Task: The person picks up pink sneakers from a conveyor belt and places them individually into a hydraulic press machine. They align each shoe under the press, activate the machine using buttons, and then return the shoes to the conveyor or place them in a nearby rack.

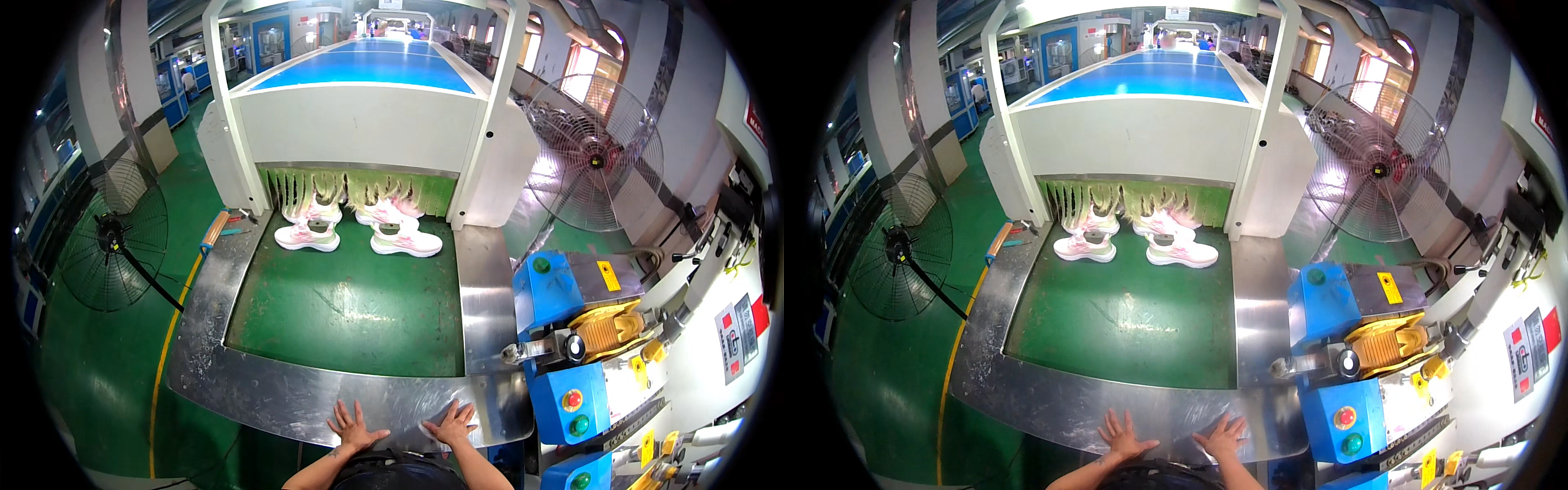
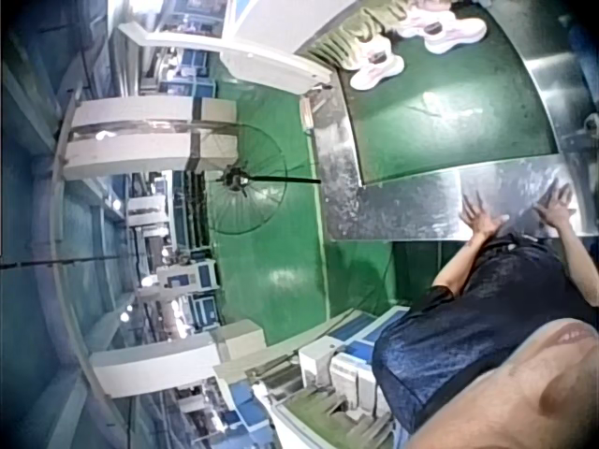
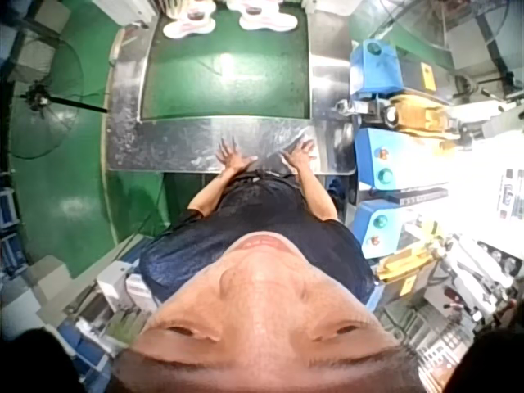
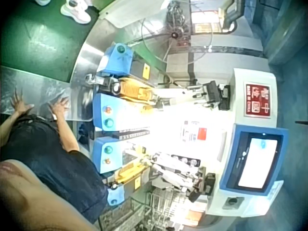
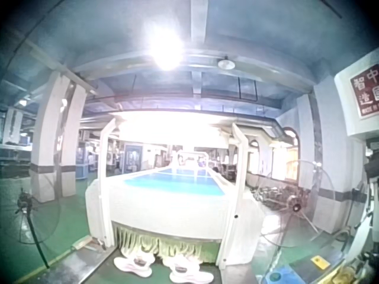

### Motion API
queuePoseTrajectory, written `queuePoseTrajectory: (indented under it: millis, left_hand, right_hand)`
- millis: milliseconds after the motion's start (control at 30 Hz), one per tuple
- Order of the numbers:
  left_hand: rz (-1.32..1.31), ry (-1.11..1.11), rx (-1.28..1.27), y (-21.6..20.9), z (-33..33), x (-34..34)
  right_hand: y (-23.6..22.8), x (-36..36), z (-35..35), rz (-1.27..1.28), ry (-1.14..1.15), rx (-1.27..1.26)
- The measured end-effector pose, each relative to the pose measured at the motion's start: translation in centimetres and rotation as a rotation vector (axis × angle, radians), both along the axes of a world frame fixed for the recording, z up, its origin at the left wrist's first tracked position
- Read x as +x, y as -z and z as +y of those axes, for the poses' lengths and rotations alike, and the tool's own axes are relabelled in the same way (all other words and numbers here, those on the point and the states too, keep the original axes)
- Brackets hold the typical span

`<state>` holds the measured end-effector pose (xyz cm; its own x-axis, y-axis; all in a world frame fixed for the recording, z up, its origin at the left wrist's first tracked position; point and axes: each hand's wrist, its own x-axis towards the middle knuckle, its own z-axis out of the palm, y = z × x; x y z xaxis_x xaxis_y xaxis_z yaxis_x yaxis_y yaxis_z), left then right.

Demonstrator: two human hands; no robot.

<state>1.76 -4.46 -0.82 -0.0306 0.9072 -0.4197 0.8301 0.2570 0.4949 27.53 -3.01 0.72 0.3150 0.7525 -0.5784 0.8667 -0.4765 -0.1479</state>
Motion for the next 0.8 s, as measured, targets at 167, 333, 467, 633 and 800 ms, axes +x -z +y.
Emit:
queuePoseTrajectory:
  millis: [167,333,467,633,800]
  left_hand:
    - [0.002,-0.007,0.016,-0.1,-0.1,0.1]
    - [0.013,-0.003,0.008,-0.2,0.0,0.1]
    - [0.016,-0.005,0.002,-0.2,-0.1,0.0]
    - [0.038,0.004,-0.014,0.1,0.0,0.0]
    - [0.029,-0.004,-0.029,-0.1,0.2,0.1]
  right_hand:
    - [0.2,0.1,0.0,-0.003,-0.003,0.005]
    - [-0.8,-0.2,0.0,0.015,0.001,0.021]
    - [-1.1,-0.5,0.1,0.004,-0.005,0.012]
    - [-1.1,-0.5,0.0,-0.002,-0.002,0.014]
    - [-0.1,-0.1,0.1,-0.010,-0.002,-0.010]
